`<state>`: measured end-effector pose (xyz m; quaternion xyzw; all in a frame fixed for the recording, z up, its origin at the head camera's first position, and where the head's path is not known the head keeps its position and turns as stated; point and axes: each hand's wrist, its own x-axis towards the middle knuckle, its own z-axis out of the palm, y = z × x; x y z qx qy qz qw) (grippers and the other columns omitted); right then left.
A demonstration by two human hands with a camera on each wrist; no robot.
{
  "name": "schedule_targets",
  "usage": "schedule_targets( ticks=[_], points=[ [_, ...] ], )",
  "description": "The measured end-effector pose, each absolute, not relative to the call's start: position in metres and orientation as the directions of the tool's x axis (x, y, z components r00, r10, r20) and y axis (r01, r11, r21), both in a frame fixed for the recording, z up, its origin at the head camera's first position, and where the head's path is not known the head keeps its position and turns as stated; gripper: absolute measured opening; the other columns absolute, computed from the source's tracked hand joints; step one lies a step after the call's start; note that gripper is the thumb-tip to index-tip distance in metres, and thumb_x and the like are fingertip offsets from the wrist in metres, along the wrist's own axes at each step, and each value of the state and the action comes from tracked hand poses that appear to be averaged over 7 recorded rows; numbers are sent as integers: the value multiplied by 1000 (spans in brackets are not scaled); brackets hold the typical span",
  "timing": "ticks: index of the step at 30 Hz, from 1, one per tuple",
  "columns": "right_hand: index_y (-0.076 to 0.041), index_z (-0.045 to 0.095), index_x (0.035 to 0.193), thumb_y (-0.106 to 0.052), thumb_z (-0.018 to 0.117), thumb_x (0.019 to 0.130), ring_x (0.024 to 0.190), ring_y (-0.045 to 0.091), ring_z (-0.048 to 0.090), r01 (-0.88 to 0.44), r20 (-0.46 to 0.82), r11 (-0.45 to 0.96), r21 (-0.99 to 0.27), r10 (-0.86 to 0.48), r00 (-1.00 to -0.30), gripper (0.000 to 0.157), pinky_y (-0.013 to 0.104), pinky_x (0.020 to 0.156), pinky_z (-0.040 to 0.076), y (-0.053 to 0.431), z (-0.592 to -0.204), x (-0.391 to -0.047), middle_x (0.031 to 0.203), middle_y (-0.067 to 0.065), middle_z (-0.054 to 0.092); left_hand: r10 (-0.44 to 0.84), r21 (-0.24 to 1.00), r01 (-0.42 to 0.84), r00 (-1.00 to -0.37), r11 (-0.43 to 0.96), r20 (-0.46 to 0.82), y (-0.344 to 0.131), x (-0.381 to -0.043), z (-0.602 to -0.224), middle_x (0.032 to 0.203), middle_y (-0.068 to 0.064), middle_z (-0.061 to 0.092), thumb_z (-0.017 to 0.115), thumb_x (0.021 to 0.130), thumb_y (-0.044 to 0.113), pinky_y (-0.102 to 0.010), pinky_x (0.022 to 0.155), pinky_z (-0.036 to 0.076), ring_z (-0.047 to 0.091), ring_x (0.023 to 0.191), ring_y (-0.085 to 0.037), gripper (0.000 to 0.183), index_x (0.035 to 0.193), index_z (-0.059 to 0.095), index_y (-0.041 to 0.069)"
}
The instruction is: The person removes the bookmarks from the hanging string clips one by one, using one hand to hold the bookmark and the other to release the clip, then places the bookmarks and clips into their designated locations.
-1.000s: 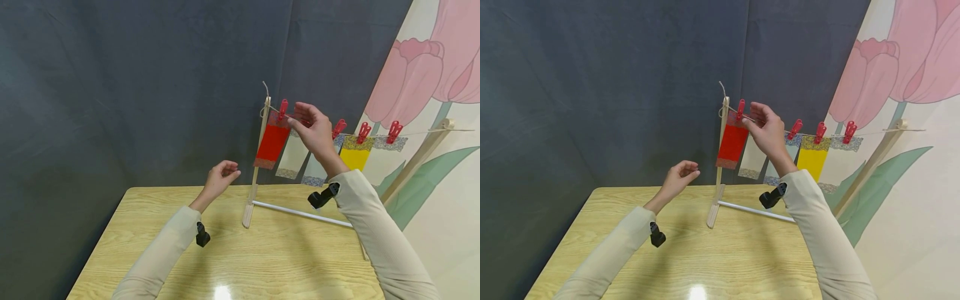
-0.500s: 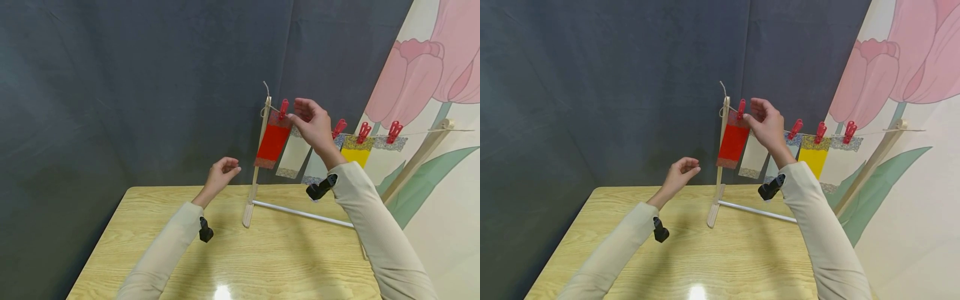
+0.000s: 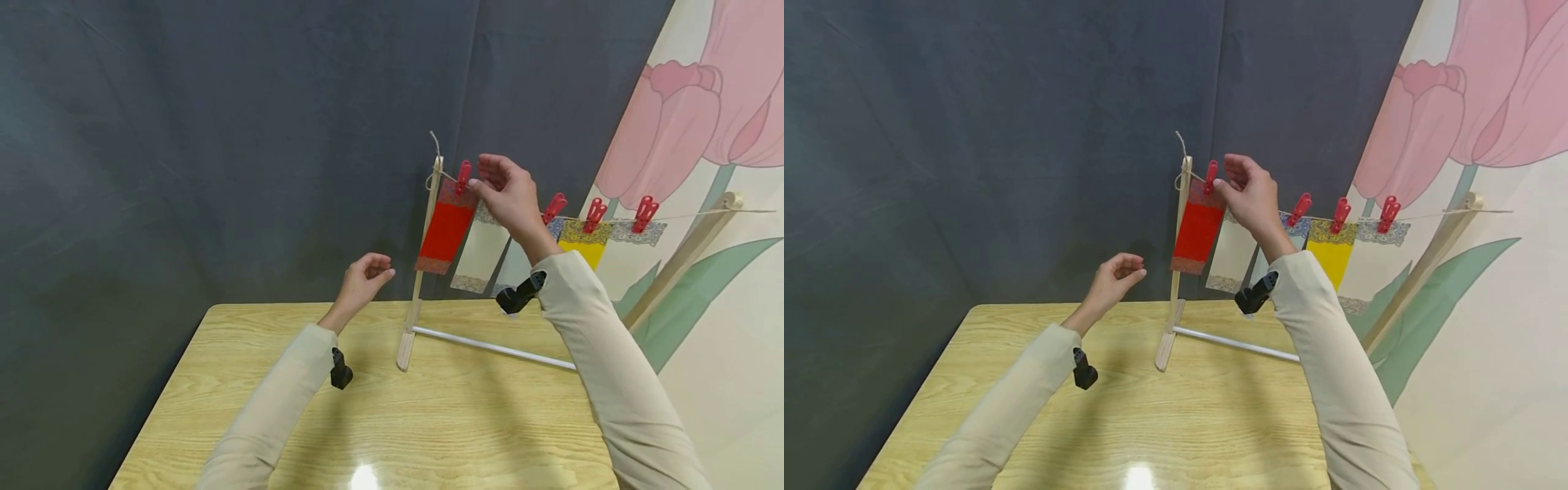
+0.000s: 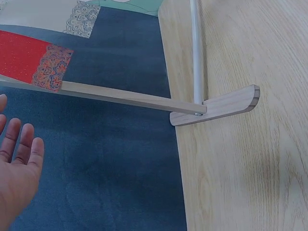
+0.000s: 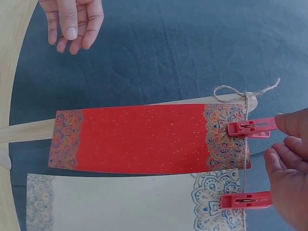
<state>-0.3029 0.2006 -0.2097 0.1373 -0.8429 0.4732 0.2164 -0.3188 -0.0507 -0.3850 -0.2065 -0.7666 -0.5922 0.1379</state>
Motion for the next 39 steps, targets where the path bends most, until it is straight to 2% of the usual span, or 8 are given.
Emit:
schedule_targets(
  ticks=[4, 13, 15, 24, 35, 39],
  points=[
    [-11, 44, 130, -24, 59, 86, 114, 16, 45, -436, 486, 522, -733, -45, -873, 48, 25, 94, 36, 200, -204, -305, 127, 4, 48, 149, 856, 473, -880, 211, 450, -49, -320, -384, 94, -7, 62, 68, 80, 17, -38, 74, 45, 56, 82, -20, 22, 100, 62, 9],
    [-11, 42, 131, -24, 58, 87, 115, 20, 43, -416, 422, 514, -750, -112, -900, 49, 33, 95, 36, 201, -198, -309, 129, 9, 45, 174, 854, 455, -890, 252, 422, -42, -317, -386, 98, -6, 60, 65, 82, 23, -29, 72, 46, 55, 84, -15, 23, 103, 61, 13],
    [-11, 41, 131, -25, 58, 87, 114, 20, 44, -407, 409, 525, -747, -120, -905, 49, 33, 94, 37, 201, -198, -310, 129, 8, 45, 191, 854, 459, -886, 244, 422, -41, -310, -379, 101, -10, 59, 63, 84, 19, -31, 74, 46, 55, 87, -19, 23, 104, 60, 10],
    [-10, 40, 131, -25, 56, 88, 110, 19, 46, -382, 380, 518, -766, -114, -918, 49, 32, 91, 39, 202, -201, -314, 124, 8, 47, 193, 870, 420, -905, 259, 379, -34, -319, -384, 103, -3, 59, 63, 83, 23, -29, 76, 47, 55, 90, -13, 24, 105, 59, 13],
    [-8, 42, 130, -26, 52, 90, 105, 20, 49, -389, 389, 526, -756, -118, -914, 45, 32, 88, 42, 204, -202, -317, 120, 9, 50, 151, 858, 452, -891, 245, 427, -22, -320, -382, 100, -5, 60, 64, 83, 19, -27, 73, 48, 56, 87, -15, 24, 104, 60, 11],
    [-8, 43, 130, -25, 52, 90, 104, 20, 49, -386, 393, 522, -761, -102, -914, 44, 32, 88, 42, 205, -202, -319, 119, 9, 51, 138, 858, 455, -890, 238, 434, -19, -320, -381, 100, -1, 60, 65, 82, 18, -27, 74, 48, 56, 88, -15, 25, 106, 60, 10]
  ],
)
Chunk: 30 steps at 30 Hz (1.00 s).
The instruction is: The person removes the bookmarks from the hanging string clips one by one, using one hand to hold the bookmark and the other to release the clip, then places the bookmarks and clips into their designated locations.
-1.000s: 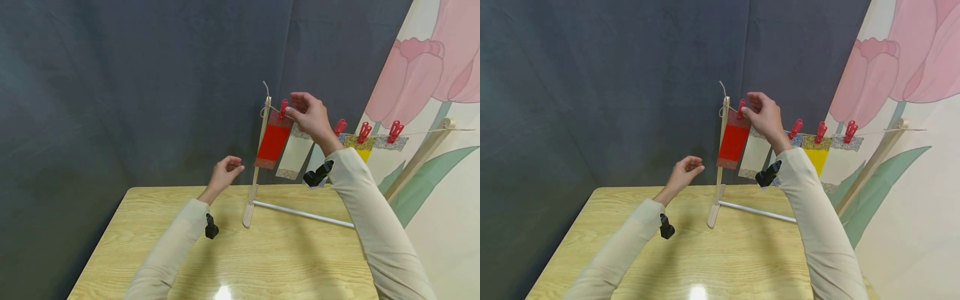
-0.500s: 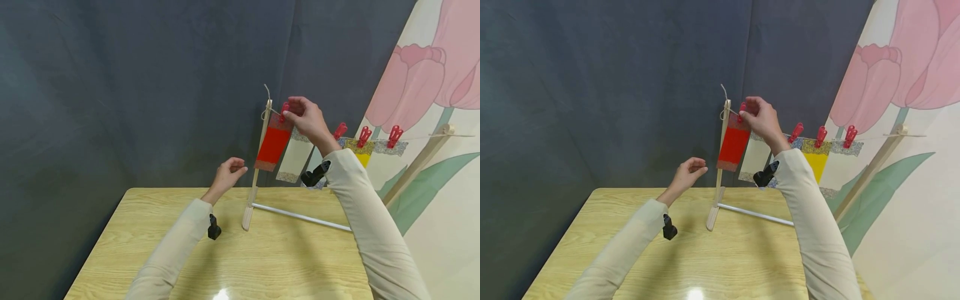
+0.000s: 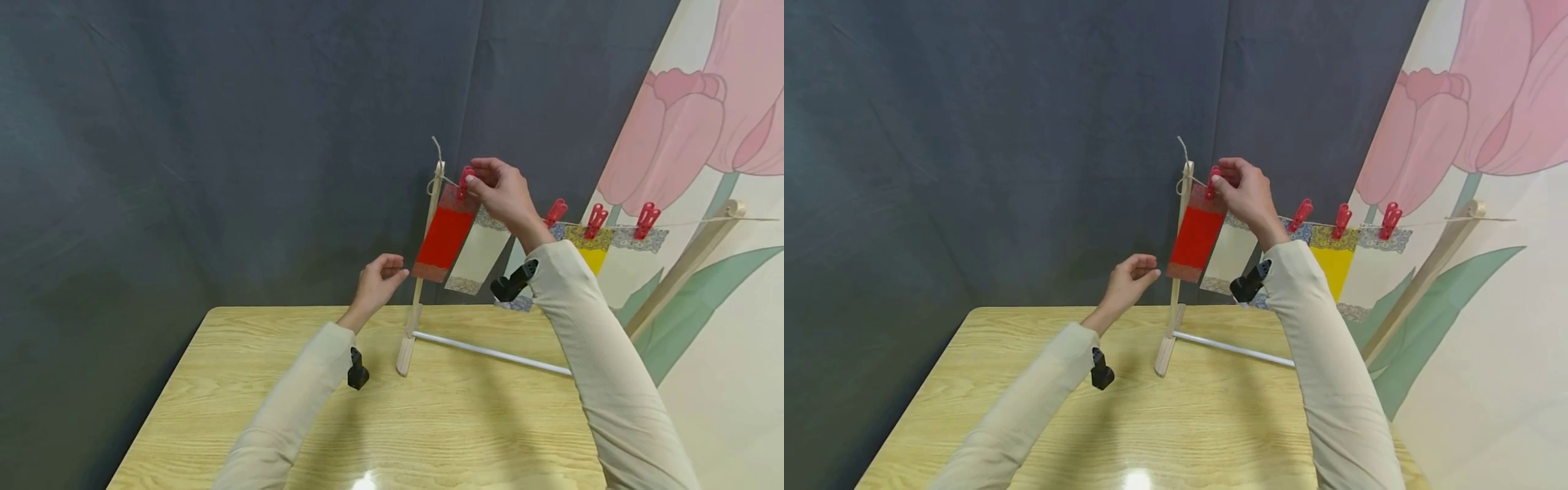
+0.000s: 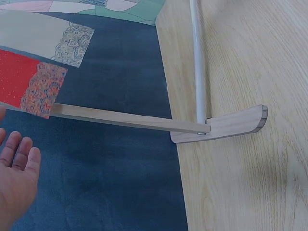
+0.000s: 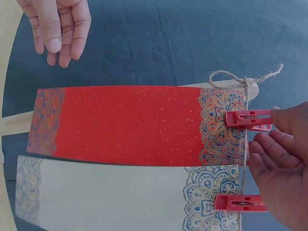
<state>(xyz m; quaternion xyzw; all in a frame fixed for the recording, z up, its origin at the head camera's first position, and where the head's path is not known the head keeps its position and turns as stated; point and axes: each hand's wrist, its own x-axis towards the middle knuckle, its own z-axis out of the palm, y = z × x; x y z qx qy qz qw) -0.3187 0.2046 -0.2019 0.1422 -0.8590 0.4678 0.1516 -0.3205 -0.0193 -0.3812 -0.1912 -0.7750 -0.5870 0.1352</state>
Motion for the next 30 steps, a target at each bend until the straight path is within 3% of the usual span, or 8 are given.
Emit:
schedule_targets(
  ticks=[9, 16, 20, 30],
  points=[
    [-9, 45, 129, -28, 52, 90, 103, 19, 52, -401, 421, 561, -724, -100, -901, 44, 33, 86, 43, 202, -206, -320, 117, 9, 53, 171, 873, 426, -903, 237, 394, -16, -323, -388, 113, -8, 57, 64, 83, 19, -31, 80, 46, 53, 103, -26, 37, 118, 55, 9],
    [-9, 47, 127, -26, 51, 91, 101, 19, 54, -402, 427, 562, -723, -95, -900, 41, 33, 83, 46, 198, -207, -320, 116, 9, 55, 153, 874, 423, -905, 241, 396, -12, -323, -388, 117, -9, 55, 65, 82, 19, -40, 87, 43, 51, 106, -27, 38, 117, 56, 7],
    [-9, 48, 127, -26, 51, 91, 99, 18, 55, -393, 424, 570, -722, -85, -902, 40, 32, 81, 47, 197, -208, -319, 114, 8, 55, 140, 871, 429, -903, 240, 407, -11, -324, -388, 112, -8, 58, 65, 82, 18, -41, 86, 42, 53, 103, -25, 38, 116, 56, 4],
    [-9, 49, 125, -28, 50, 91, 93, 17, 55, -382, 418, 551, -742, -65, -906, 40, 31, 78, 48, 194, -209, -318, 109, 7, 57, 122, 852, 461, -887, 249, 445, -12, -327, -392, 88, -4, 62, 66, 81, 10, -26, 70, 48, 57, 79, -15, 22, 102, 62, 5]
  ],
)
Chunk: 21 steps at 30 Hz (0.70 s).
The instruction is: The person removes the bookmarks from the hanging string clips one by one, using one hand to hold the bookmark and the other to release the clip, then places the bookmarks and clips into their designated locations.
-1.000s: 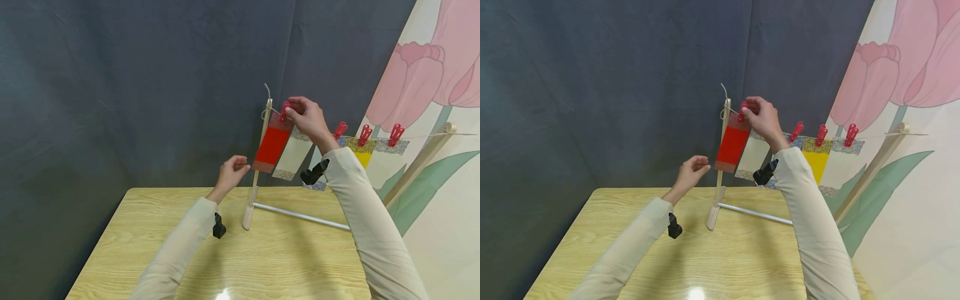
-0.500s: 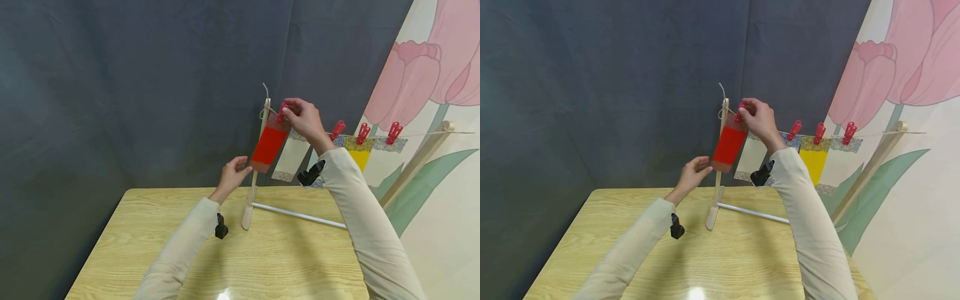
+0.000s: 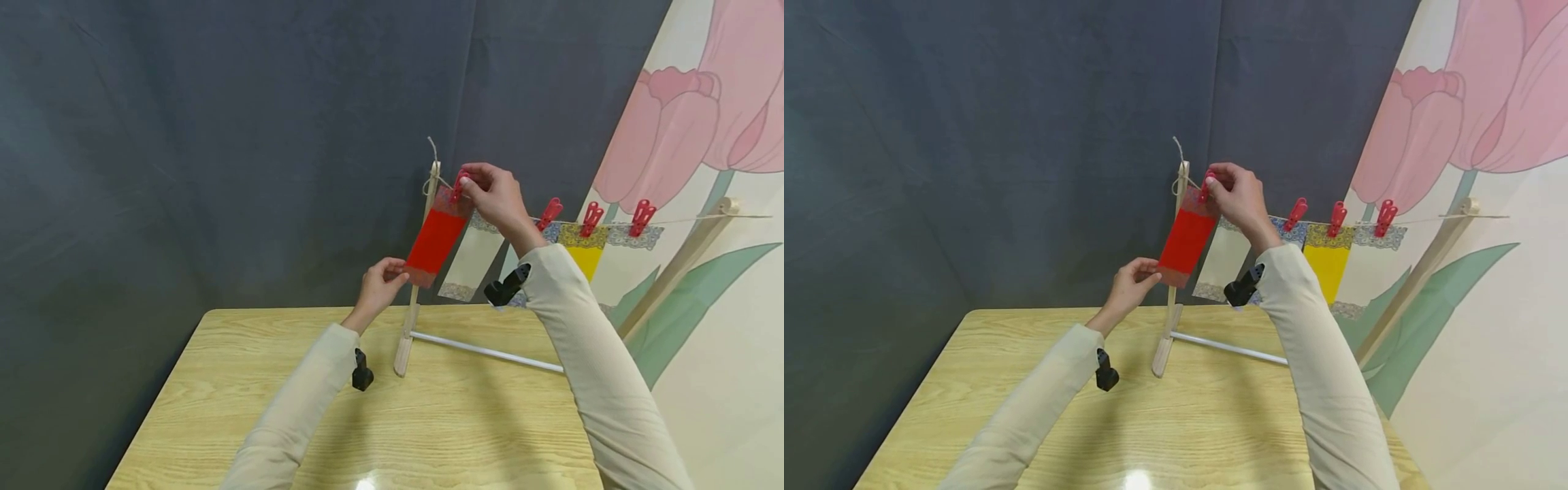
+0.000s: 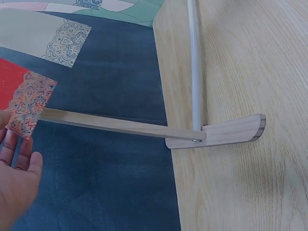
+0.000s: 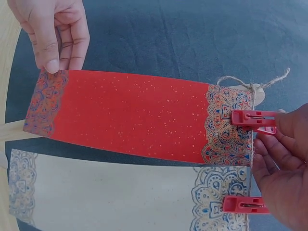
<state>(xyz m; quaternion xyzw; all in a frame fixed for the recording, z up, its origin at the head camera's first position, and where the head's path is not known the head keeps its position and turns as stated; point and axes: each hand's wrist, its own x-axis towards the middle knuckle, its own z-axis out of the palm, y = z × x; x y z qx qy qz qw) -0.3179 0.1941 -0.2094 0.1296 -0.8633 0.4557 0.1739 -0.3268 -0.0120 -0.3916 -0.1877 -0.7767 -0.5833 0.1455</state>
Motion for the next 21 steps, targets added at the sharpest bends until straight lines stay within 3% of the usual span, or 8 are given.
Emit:
schedule_targets(
  ticks=[8, 21],
  points=[
    [-10, 50, 125, -29, 50, 90, 92, 17, 54, -374, 411, 536, -757, -55, -910, 40, 30, 80, 47, 192, -208, -316, 107, 7, 57, 129, 840, 485, -875, 243, 467, -15, -328, -392, 81, -2, 60, 63, 83, 12, -25, 62, 47, 55, 71, -14, 11, 93, 63, 6],
    [-9, 53, 121, -28, 51, 90, 91, 17, 55, -376, 447, 548, -747, -6, -895, 36, 28, 79, 47, 192, -207, -318, 104, 7, 57, 125, 838, 483, -875, 253, 467, -15, -327, -386, 81, -2, 60, 61, 85, 12, -24, 60, 46, 54, 71, -15, 9, 92, 62, 7]
  ],
)
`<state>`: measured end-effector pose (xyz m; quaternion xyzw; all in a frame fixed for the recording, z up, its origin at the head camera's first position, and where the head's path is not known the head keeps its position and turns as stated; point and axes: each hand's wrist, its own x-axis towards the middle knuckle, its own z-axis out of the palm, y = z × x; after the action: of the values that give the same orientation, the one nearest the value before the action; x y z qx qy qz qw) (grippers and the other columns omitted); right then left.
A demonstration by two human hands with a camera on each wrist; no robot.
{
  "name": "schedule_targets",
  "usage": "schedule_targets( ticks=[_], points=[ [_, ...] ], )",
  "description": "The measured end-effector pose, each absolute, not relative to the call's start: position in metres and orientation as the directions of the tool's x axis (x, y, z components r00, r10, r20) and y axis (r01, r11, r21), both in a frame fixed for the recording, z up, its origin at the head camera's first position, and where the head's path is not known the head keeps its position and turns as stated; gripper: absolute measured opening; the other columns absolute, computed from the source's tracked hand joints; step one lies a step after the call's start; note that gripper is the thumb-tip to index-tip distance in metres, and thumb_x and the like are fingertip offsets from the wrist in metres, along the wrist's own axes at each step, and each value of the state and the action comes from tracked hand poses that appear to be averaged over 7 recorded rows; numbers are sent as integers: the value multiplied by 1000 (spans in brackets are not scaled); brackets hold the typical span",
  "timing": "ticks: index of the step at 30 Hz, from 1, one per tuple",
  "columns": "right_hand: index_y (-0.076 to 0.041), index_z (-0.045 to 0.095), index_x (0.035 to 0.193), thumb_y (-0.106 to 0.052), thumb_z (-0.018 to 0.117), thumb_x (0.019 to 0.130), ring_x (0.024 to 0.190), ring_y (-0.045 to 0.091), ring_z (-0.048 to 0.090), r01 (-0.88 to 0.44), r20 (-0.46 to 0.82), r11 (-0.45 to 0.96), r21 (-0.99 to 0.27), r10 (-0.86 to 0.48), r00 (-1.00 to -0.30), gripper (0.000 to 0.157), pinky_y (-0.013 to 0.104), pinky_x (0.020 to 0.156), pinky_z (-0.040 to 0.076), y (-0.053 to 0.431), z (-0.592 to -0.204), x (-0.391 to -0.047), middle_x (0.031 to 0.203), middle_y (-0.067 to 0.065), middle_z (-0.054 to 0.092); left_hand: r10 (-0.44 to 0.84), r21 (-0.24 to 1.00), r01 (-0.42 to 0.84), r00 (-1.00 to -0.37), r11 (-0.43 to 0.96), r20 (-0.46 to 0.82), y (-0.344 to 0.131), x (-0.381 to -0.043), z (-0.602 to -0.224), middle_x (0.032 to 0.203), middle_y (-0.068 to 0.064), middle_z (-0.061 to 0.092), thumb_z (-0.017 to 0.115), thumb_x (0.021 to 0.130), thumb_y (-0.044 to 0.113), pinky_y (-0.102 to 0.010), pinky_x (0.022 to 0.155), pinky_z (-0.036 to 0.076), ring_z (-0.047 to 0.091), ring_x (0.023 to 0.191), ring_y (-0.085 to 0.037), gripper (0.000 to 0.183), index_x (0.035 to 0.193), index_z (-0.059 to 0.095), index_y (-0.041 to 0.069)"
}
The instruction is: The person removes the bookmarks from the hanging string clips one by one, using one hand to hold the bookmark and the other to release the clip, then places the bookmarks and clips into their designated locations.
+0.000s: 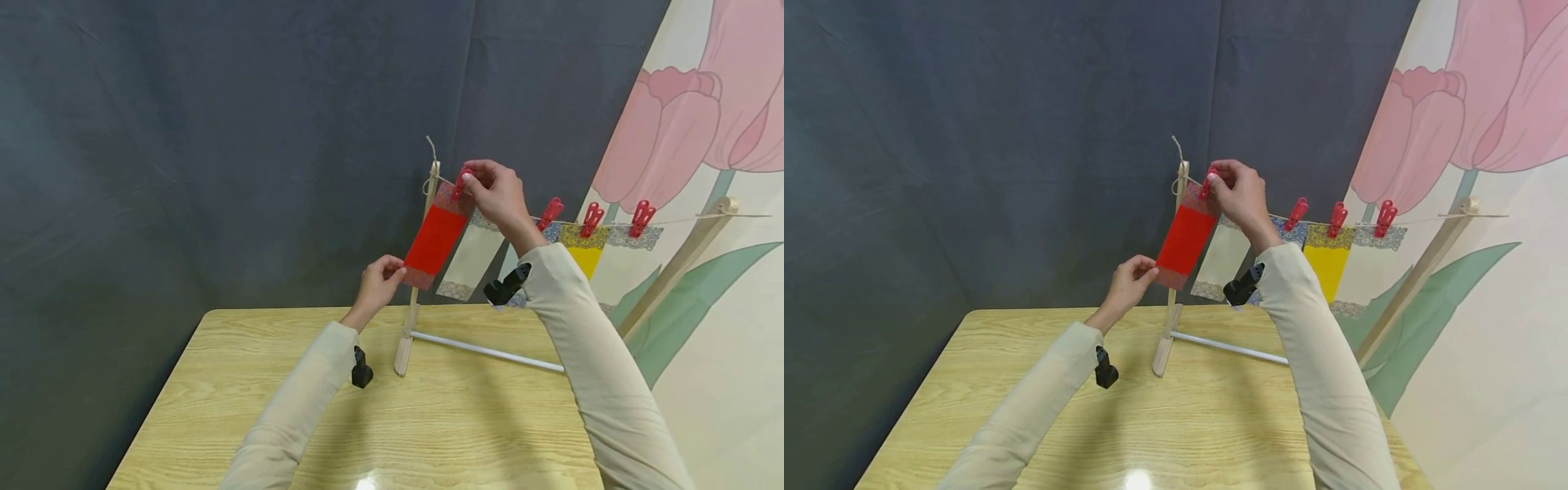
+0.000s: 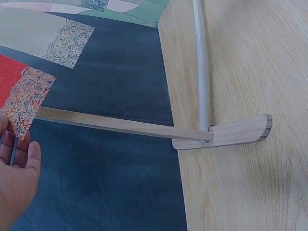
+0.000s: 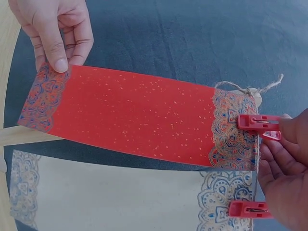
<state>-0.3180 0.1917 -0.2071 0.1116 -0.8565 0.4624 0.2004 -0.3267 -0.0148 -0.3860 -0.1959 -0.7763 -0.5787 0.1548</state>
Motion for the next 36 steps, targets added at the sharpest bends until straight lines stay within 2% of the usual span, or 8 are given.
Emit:
schedule_targets(
  ticks=[12, 20, 24, 36],
  points=[
    [-9, 56, 115, -26, 52, 90, 86, 14, 53, -399, 516, 567, -721, 54, -855, 31, 26, 77, 45, 189, -208, -320, 101, 5, 58, 122, 841, 482, -876, 247, 466, -14, -326, -383, 80, -2, 59, 60, 85, 12, -24, 57, 46, 53, 67, -15, 8, 92, 61, 7],
    [-10, 56, 113, -23, 52, 90, 83, 12, 54, -415, 556, 582, -699, 79, -827, 27, 24, 74, 47, 187, -209, -321, 99, 4, 59, 129, 850, 474, -880, 228, 457, -16, -324, -383, 81, -4, 59, 59, 86, 11, -25, 58, 48, 56, 71, -26, 9, 93, 61, 6],
    [-9, 57, 112, -22, 52, 90, 83, 12, 55, -433, 580, 583, -687, 82, -810, 26, 24, 74, 47, 186, -210, -320, 98, 4, 59, 125, 851, 470, -883, 237, 452, -17, -324, -383, 81, -4, 59, 59, 86, 12, -25, 57, 48, 56, 72, -27, 9, 93, 61, 6],
    [-9, 58, 109, -21, 54, 89, 84, 12, 54, -441, 626, 589, -677, 146, -766, 24, 22, 76, 44, 183, -209, -320, 96, 4, 60, 114, 852, 463, -886, 246, 449, -18, -325, -378, 80, -2, 59, 60, 85, 11, -24, 58, 49, 55, 68, -17, 7, 91, 61, 7]
  ],
)
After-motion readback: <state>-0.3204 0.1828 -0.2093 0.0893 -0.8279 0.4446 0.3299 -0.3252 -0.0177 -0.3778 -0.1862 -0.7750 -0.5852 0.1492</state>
